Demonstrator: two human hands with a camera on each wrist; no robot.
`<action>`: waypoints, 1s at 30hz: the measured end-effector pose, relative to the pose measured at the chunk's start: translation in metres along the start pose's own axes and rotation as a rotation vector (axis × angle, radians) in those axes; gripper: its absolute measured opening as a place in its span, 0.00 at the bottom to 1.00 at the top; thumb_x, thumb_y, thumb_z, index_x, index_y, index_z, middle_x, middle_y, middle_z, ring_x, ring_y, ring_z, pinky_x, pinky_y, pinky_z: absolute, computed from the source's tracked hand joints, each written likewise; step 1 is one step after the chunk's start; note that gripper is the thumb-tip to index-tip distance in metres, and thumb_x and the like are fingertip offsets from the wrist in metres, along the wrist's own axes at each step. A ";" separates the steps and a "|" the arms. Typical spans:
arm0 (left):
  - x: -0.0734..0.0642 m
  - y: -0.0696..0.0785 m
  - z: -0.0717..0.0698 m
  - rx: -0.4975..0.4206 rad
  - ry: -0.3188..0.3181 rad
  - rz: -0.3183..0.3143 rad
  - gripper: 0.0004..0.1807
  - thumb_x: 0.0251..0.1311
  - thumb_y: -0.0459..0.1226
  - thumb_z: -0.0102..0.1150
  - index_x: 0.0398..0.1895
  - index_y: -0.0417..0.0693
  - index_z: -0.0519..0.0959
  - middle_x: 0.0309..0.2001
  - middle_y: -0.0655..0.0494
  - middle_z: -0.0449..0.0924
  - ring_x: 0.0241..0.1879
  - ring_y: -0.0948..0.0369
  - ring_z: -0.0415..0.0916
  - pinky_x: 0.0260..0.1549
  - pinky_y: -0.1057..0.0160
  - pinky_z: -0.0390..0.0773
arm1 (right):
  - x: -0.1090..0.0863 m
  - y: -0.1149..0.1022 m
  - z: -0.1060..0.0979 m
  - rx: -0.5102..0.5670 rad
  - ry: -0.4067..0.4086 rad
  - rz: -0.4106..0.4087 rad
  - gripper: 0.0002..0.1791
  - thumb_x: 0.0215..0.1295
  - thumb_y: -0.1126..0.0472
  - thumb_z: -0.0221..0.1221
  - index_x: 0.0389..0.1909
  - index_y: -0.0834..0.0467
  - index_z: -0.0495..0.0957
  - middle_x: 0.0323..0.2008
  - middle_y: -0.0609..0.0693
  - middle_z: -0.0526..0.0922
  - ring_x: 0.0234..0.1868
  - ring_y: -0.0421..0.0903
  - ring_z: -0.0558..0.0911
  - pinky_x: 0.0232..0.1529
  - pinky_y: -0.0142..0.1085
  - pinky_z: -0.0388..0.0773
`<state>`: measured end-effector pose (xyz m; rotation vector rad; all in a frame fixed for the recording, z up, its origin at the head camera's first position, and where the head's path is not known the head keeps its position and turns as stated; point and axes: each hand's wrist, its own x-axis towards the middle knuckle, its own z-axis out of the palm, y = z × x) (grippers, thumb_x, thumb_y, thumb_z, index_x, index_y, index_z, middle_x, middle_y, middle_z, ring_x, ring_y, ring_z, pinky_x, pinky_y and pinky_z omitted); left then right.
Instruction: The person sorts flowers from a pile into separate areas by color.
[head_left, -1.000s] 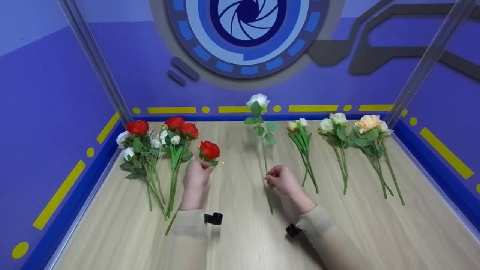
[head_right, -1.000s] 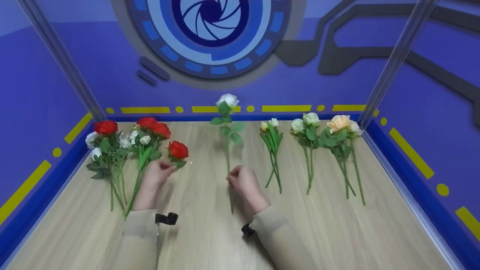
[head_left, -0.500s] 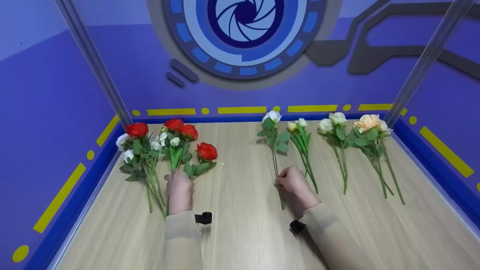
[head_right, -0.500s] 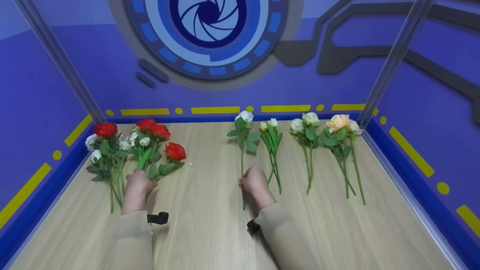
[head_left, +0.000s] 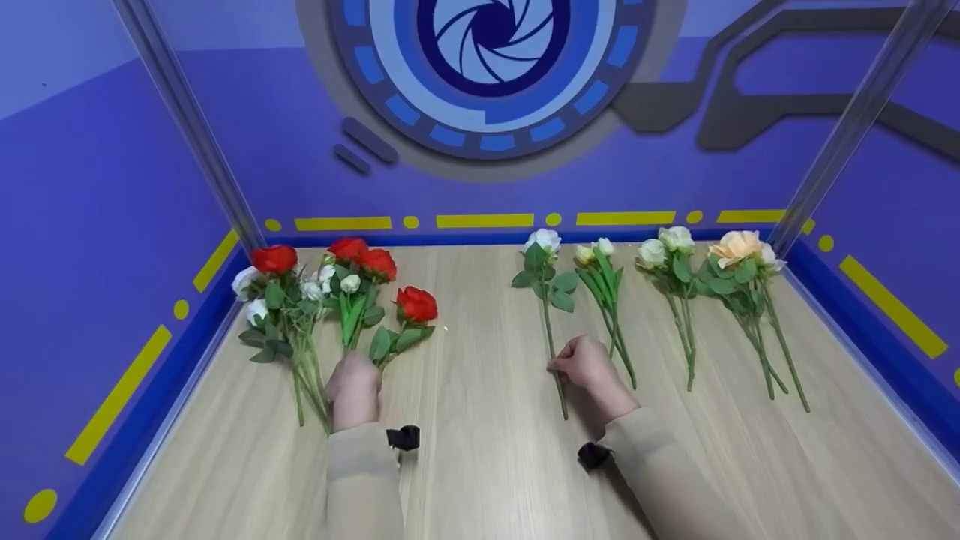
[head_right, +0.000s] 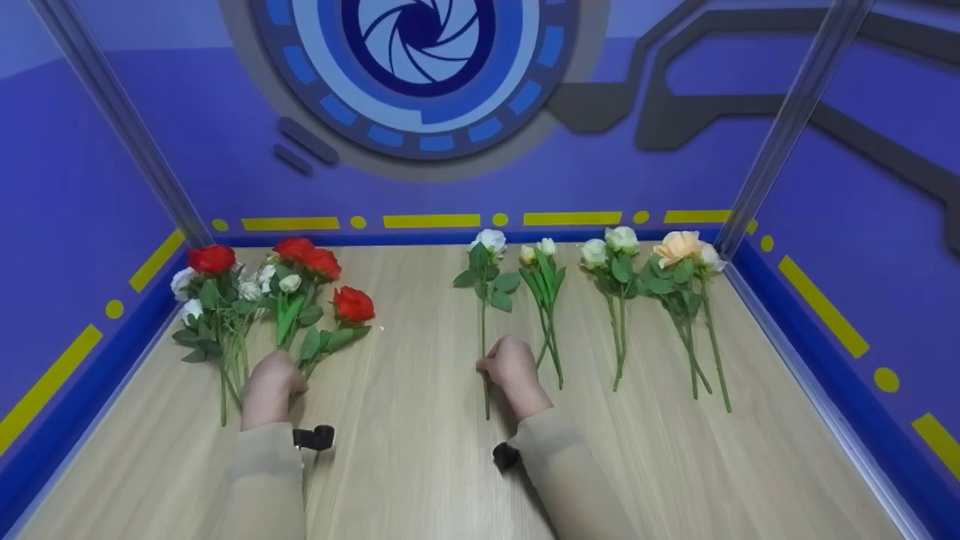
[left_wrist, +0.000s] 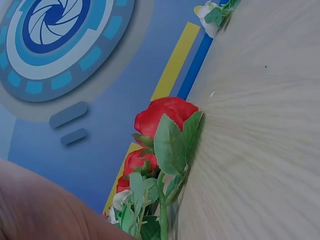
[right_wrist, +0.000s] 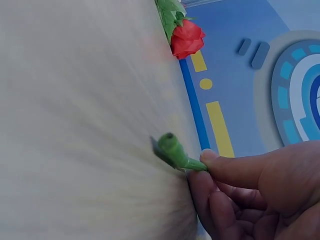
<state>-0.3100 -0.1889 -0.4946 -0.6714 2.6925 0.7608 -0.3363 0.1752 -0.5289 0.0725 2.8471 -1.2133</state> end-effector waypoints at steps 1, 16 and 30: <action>0.000 0.000 0.001 -0.002 0.000 -0.003 0.14 0.63 0.29 0.59 0.51 0.36 0.83 0.52 0.37 0.84 0.39 0.54 0.74 0.37 0.55 0.78 | 0.000 0.000 0.000 0.001 0.002 0.002 0.11 0.60 0.63 0.72 0.22 0.60 0.82 0.21 0.50 0.83 0.21 0.41 0.77 0.23 0.30 0.71; -0.012 0.002 -0.002 -0.021 0.000 0.083 0.05 0.58 0.25 0.60 0.36 0.38 0.82 0.36 0.44 0.77 0.32 0.52 0.65 0.27 0.56 0.69 | -0.001 0.001 0.002 -0.016 0.006 -0.007 0.15 0.61 0.62 0.72 0.18 0.59 0.79 0.19 0.48 0.81 0.22 0.42 0.75 0.25 0.30 0.70; -0.018 0.019 -0.001 -0.239 0.041 0.170 0.10 0.64 0.27 0.60 0.25 0.41 0.82 0.23 0.51 0.80 0.22 0.58 0.79 0.26 0.65 0.74 | -0.002 -0.003 -0.003 -0.029 0.007 -0.007 0.16 0.63 0.60 0.70 0.20 0.59 0.77 0.20 0.48 0.78 0.22 0.43 0.74 0.22 0.31 0.68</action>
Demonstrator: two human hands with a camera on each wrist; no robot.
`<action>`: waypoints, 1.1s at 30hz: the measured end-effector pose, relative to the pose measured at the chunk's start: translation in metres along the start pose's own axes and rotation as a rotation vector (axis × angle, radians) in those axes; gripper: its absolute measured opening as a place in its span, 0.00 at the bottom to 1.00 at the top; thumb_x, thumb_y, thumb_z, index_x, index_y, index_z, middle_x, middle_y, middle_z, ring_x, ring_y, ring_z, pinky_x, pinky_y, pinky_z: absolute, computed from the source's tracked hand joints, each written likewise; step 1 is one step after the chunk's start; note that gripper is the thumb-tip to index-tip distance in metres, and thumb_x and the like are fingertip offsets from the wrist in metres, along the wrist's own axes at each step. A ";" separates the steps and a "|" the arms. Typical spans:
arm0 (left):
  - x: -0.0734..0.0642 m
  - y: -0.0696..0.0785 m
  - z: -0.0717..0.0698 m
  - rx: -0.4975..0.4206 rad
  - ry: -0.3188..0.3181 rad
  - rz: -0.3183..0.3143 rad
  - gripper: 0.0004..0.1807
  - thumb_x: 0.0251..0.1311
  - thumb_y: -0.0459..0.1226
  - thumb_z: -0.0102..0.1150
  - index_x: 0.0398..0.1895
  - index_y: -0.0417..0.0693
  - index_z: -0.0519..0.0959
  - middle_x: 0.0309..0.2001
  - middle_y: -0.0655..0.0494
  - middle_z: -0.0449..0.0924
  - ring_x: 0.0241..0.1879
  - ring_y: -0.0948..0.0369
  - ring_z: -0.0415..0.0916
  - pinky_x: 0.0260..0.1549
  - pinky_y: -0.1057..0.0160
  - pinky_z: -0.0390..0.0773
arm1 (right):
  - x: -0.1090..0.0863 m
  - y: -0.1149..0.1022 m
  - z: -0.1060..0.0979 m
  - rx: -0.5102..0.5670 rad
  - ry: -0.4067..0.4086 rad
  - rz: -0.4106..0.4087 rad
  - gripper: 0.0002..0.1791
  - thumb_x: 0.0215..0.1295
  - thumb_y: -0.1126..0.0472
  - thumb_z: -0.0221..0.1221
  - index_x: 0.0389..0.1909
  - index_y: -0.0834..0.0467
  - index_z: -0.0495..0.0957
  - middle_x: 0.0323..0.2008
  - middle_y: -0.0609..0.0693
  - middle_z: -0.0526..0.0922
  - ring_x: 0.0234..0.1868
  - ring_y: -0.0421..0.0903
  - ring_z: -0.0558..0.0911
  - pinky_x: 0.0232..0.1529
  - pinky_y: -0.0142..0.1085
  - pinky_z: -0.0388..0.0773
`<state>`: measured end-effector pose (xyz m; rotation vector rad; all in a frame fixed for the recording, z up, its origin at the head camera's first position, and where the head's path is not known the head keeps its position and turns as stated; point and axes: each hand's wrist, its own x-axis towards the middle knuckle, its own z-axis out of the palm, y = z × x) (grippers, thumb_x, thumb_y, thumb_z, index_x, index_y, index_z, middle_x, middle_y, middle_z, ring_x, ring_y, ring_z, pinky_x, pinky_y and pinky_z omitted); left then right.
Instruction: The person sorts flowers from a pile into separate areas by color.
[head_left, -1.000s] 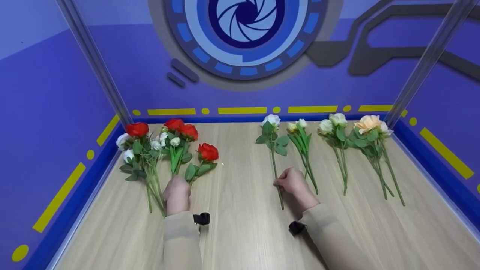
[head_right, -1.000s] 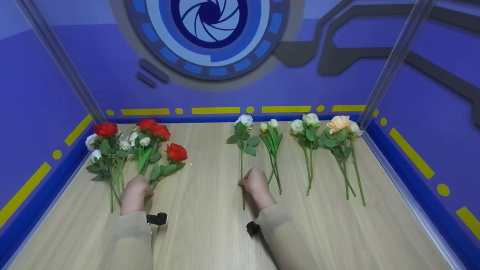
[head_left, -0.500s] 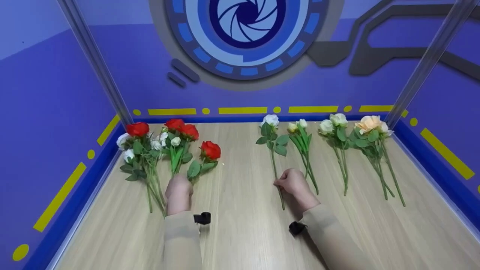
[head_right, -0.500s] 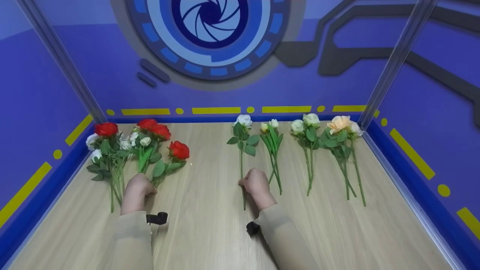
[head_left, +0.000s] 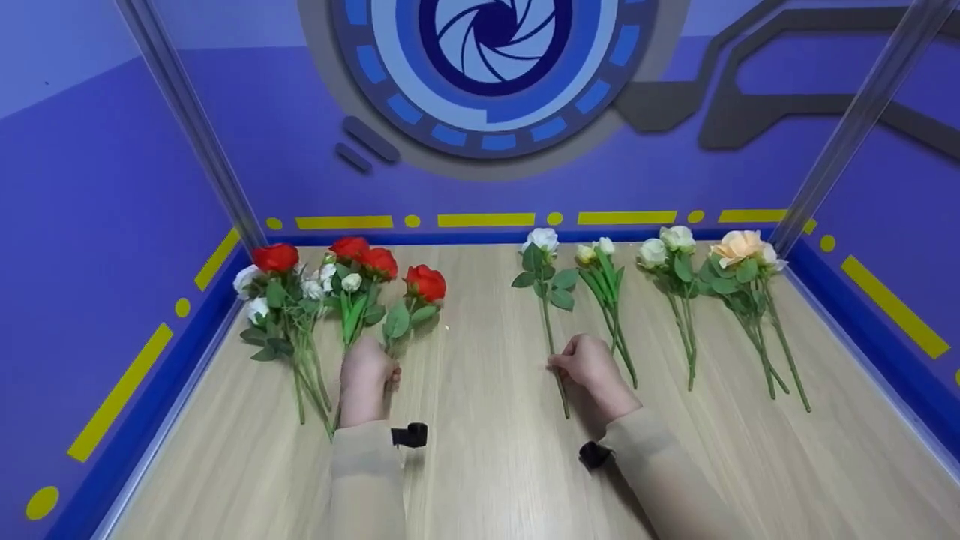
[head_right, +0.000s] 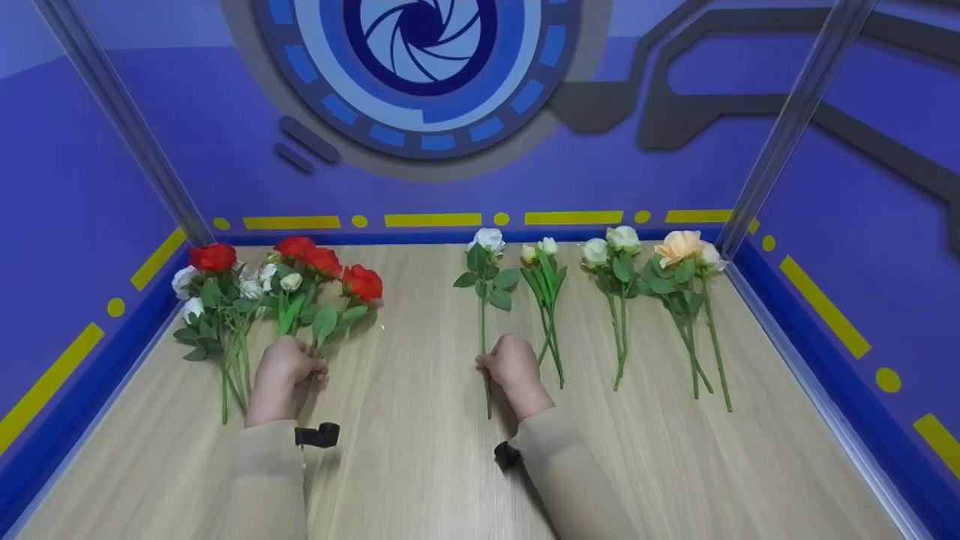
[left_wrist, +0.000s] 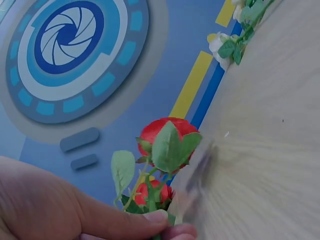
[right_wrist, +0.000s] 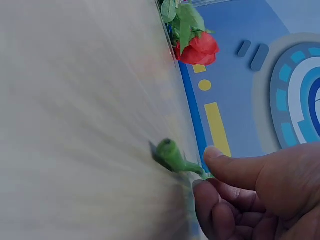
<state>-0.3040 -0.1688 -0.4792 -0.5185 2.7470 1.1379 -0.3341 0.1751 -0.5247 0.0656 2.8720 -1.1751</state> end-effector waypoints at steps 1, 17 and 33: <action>0.000 0.002 0.001 -0.048 0.003 0.009 0.10 0.66 0.27 0.59 0.25 0.41 0.80 0.24 0.51 0.80 0.23 0.58 0.80 0.26 0.65 0.75 | 0.000 -0.001 -0.001 -0.005 0.006 -0.006 0.16 0.64 0.60 0.70 0.20 0.59 0.77 0.20 0.48 0.79 0.22 0.42 0.74 0.22 0.30 0.68; -0.010 0.052 0.041 -0.595 -0.075 0.203 0.12 0.69 0.29 0.62 0.51 0.29 0.81 0.39 0.40 0.90 0.31 0.61 0.89 0.30 0.68 0.86 | -0.030 -0.047 0.014 0.219 -0.151 -0.205 0.06 0.67 0.65 0.66 0.31 0.63 0.87 0.25 0.55 0.88 0.21 0.42 0.84 0.27 0.39 0.85; -0.023 0.074 0.072 -0.738 -0.158 0.290 0.09 0.70 0.29 0.60 0.47 0.31 0.77 0.41 0.38 0.90 0.37 0.58 0.90 0.35 0.64 0.88 | -0.053 -0.064 0.045 0.361 -0.213 -0.351 0.05 0.68 0.68 0.65 0.33 0.67 0.85 0.26 0.59 0.88 0.21 0.36 0.81 0.30 0.49 0.87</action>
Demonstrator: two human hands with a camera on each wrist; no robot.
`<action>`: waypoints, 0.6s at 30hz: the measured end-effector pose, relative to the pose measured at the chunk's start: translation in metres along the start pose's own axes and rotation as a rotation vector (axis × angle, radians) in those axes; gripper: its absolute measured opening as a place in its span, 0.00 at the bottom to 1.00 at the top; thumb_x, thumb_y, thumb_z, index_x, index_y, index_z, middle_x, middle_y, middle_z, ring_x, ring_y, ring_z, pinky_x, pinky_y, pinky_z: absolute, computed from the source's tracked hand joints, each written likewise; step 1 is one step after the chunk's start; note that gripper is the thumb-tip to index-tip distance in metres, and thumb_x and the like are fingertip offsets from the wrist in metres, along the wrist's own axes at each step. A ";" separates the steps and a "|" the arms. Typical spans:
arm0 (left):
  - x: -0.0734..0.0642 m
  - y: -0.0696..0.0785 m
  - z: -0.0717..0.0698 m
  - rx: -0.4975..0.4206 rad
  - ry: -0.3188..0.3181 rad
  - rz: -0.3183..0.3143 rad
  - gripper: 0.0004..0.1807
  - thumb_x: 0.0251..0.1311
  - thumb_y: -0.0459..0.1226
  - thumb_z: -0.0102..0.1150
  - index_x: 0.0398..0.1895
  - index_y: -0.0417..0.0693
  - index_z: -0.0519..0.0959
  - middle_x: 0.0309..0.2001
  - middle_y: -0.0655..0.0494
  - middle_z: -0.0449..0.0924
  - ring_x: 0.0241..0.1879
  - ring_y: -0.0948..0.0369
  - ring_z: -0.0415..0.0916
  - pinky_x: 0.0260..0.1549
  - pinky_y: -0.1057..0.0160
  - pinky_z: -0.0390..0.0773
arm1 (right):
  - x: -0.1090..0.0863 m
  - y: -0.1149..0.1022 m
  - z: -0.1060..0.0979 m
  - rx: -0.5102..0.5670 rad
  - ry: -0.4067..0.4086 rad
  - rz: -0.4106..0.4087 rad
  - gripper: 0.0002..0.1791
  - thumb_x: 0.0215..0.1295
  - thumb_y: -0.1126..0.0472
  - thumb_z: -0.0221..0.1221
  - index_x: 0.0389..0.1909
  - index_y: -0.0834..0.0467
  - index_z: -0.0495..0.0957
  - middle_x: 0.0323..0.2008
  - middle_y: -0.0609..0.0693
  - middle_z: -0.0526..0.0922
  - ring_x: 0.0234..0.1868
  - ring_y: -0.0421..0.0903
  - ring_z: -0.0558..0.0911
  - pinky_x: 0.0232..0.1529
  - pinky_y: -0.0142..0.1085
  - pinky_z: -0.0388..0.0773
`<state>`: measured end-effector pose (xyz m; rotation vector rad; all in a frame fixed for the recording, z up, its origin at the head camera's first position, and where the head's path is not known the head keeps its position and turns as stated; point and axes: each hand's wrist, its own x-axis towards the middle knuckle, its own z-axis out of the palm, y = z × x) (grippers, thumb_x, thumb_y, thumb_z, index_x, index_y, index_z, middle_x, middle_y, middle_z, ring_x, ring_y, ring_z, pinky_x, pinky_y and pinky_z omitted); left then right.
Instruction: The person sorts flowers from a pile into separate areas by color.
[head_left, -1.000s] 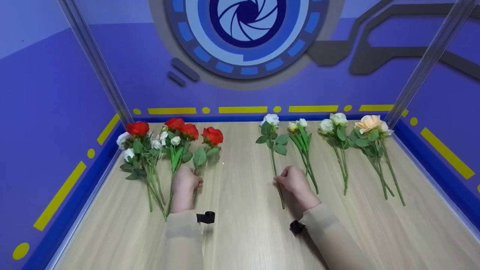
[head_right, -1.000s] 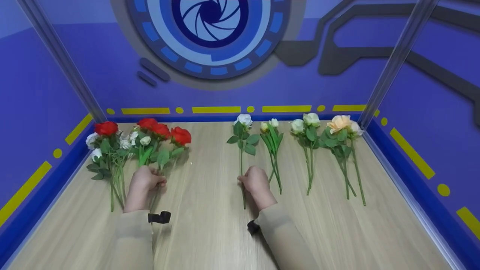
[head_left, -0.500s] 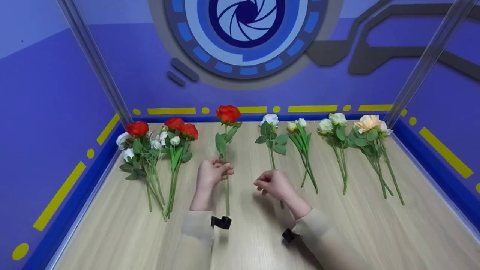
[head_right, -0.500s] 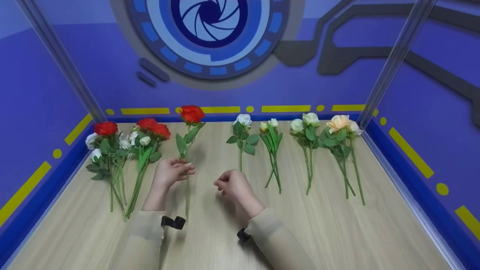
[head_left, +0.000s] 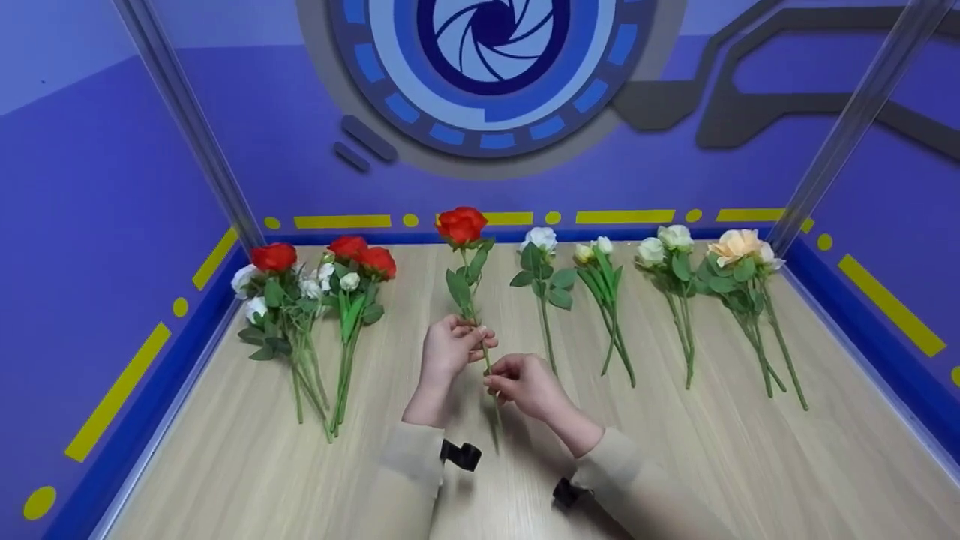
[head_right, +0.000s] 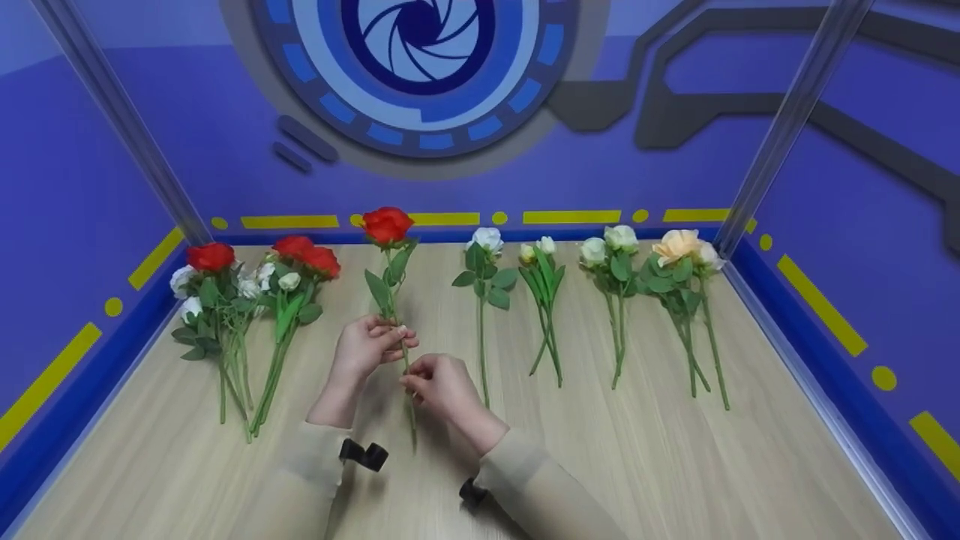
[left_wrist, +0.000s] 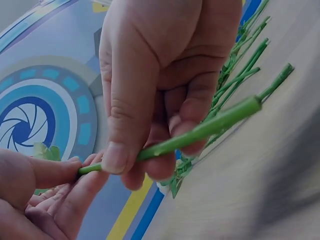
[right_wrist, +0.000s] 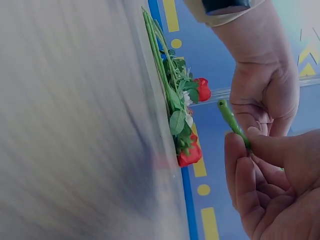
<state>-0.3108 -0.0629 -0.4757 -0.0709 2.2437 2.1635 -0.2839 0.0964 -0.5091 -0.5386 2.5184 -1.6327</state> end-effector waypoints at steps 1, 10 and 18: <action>0.000 0.000 -0.001 0.020 -0.002 0.003 0.10 0.71 0.30 0.61 0.48 0.31 0.77 0.42 0.38 0.90 0.38 0.57 0.90 0.36 0.63 0.88 | 0.000 0.001 0.000 -0.002 0.004 0.002 0.05 0.67 0.67 0.66 0.33 0.67 0.85 0.26 0.59 0.88 0.22 0.36 0.81 0.30 0.47 0.87; 0.010 -0.014 -0.045 0.473 0.282 0.096 0.12 0.69 0.36 0.64 0.48 0.35 0.83 0.41 0.40 0.87 0.40 0.48 0.85 0.40 0.53 0.83 | 0.006 0.012 -0.010 -0.084 0.054 0.066 0.05 0.67 0.66 0.66 0.32 0.64 0.85 0.26 0.53 0.86 0.22 0.41 0.82 0.24 0.29 0.79; 0.007 -0.028 -0.108 0.691 0.509 -0.104 0.15 0.71 0.35 0.60 0.56 0.36 0.78 0.56 0.32 0.78 0.58 0.36 0.75 0.56 0.39 0.76 | 0.023 0.018 -0.011 -0.103 0.085 0.223 0.07 0.67 0.66 0.66 0.29 0.63 0.84 0.19 0.49 0.84 0.18 0.38 0.79 0.21 0.29 0.73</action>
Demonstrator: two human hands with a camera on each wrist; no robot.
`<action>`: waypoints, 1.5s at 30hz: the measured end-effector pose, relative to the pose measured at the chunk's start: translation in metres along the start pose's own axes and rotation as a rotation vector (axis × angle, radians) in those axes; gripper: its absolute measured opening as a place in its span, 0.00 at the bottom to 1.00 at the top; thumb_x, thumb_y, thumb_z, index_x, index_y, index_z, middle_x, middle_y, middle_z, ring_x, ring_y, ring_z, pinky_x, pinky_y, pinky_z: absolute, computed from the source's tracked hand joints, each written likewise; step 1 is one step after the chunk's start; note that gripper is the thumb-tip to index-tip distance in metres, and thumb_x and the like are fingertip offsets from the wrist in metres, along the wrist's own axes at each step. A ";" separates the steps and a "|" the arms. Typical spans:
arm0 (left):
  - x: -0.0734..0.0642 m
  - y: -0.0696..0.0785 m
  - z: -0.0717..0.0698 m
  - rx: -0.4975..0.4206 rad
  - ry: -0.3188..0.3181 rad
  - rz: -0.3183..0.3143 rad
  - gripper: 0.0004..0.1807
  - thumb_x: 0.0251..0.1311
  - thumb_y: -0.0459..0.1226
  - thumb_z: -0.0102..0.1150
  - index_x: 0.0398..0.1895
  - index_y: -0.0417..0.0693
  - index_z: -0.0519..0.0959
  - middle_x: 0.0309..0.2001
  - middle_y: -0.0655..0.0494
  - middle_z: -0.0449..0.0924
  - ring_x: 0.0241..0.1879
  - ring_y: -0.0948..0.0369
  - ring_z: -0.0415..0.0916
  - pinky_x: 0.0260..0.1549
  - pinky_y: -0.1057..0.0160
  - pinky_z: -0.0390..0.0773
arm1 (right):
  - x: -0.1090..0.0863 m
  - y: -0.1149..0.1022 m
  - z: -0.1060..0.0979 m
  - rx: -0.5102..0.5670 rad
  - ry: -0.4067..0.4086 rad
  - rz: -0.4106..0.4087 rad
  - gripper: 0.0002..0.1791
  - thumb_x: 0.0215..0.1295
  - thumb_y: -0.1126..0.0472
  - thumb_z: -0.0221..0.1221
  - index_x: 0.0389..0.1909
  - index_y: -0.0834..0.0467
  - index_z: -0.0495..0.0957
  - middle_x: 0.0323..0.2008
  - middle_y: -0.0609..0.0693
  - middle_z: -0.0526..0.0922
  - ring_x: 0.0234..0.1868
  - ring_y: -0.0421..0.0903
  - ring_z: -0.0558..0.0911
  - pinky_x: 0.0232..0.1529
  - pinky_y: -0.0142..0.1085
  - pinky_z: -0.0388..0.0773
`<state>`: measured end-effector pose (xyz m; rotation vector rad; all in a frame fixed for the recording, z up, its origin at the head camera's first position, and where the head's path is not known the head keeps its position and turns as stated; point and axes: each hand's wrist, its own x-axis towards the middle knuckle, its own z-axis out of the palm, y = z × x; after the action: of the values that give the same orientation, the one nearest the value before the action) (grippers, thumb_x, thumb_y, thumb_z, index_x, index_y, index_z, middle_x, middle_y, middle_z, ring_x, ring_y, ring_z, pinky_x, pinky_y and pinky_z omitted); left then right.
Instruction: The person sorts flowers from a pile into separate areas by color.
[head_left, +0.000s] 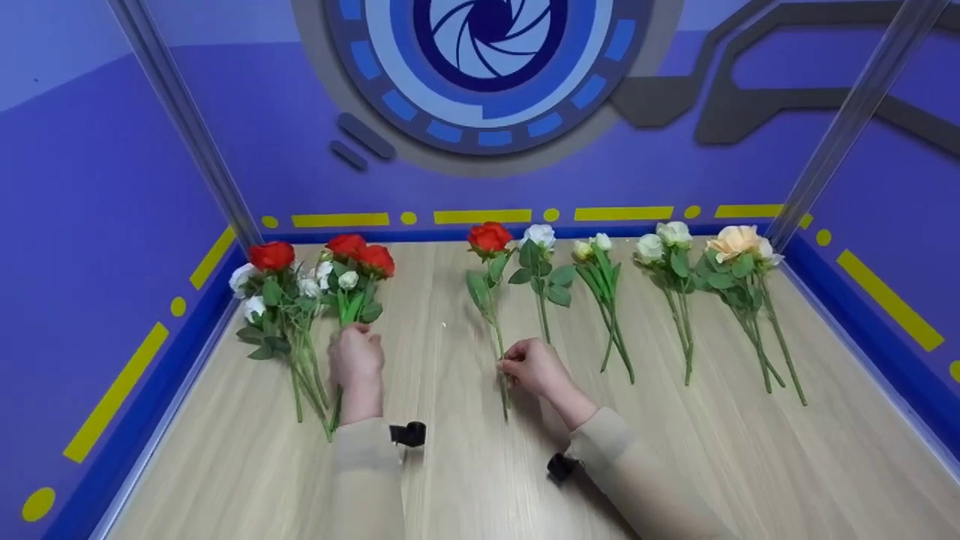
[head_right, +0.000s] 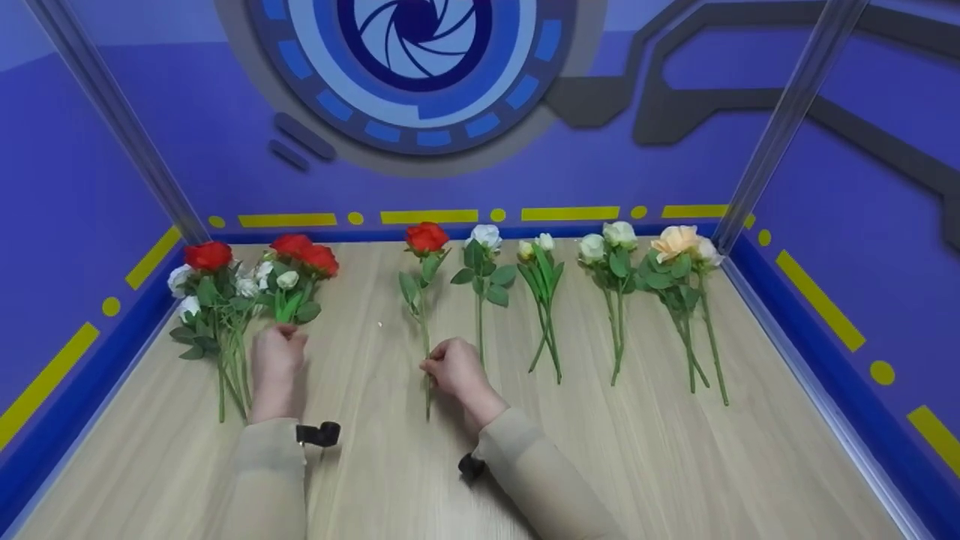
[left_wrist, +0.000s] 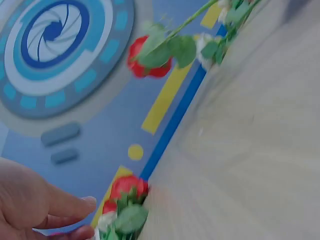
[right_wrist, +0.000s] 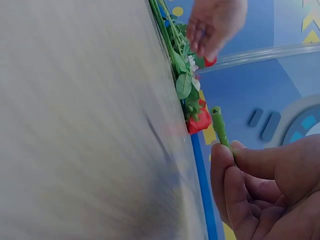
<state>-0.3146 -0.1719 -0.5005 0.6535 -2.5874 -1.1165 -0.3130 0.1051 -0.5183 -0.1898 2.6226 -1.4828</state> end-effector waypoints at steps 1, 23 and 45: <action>0.002 -0.005 -0.002 0.039 0.008 -0.032 0.18 0.70 0.36 0.61 0.58 0.35 0.76 0.58 0.30 0.76 0.60 0.34 0.72 0.58 0.37 0.75 | 0.003 0.000 0.001 -0.003 -0.001 0.013 0.08 0.67 0.66 0.66 0.28 0.63 0.84 0.18 0.49 0.83 0.17 0.38 0.79 0.21 0.28 0.73; 0.007 -0.031 -0.008 0.158 -0.036 -0.160 0.18 0.69 0.28 0.45 0.58 0.26 0.73 0.57 0.25 0.76 0.60 0.30 0.73 0.59 0.35 0.74 | 0.045 -0.008 0.015 -0.176 -0.011 0.105 0.12 0.64 0.64 0.70 0.20 0.61 0.85 0.12 0.45 0.80 0.15 0.38 0.77 0.22 0.29 0.73; 0.007 -0.013 -0.008 -0.628 -0.411 -0.306 0.24 0.70 0.22 0.52 0.67 0.20 0.65 0.45 0.30 0.85 0.28 0.59 0.87 0.33 0.63 0.88 | 0.048 -0.004 0.018 -0.208 -0.067 0.122 0.17 0.62 0.65 0.71 0.14 0.59 0.79 0.10 0.47 0.79 0.13 0.40 0.77 0.20 0.29 0.74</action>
<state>-0.3141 -0.1881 -0.5039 0.7270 -2.2425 -2.2310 -0.3572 0.0798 -0.5256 -0.0942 2.6781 -1.1459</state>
